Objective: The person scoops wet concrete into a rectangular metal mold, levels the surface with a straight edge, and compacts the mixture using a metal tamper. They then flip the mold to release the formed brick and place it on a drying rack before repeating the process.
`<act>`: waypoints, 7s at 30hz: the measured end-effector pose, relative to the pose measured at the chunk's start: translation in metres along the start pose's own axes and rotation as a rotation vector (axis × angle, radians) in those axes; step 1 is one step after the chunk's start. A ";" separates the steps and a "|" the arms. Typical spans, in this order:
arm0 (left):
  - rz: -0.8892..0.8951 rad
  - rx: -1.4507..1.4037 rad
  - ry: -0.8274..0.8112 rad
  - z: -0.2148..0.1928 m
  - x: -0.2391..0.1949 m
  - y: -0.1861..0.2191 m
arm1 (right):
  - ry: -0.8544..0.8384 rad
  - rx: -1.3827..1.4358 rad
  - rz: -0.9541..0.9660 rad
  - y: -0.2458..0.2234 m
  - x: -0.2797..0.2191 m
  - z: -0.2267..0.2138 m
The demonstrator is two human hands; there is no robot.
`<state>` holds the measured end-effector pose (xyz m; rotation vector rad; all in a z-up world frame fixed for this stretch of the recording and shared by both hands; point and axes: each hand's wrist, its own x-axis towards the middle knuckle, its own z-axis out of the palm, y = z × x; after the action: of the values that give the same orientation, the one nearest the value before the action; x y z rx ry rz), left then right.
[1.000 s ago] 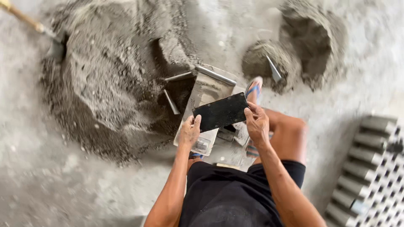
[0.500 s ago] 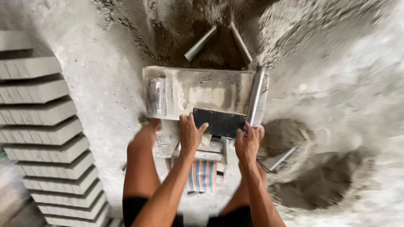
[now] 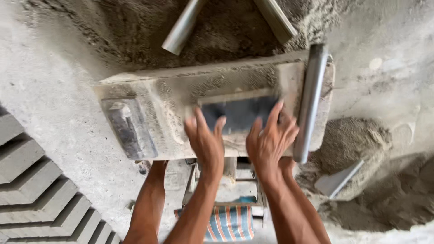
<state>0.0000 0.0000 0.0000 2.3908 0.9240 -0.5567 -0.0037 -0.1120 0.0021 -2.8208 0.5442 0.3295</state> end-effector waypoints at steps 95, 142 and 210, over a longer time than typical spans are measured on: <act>0.888 -0.493 -0.081 -0.133 -0.066 -0.091 | -0.060 0.733 -0.121 -0.009 -0.009 -0.010; -0.223 -0.526 -0.389 -0.086 -0.047 -0.206 | -0.633 0.607 0.090 0.114 -0.077 -0.090; 0.491 -0.304 -0.387 0.019 0.324 -0.071 | -0.375 0.656 0.342 -0.076 0.222 0.191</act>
<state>0.1685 0.1940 -0.2110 2.0271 0.2193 -0.6027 0.1937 -0.0640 -0.2216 -1.9754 0.8577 0.5993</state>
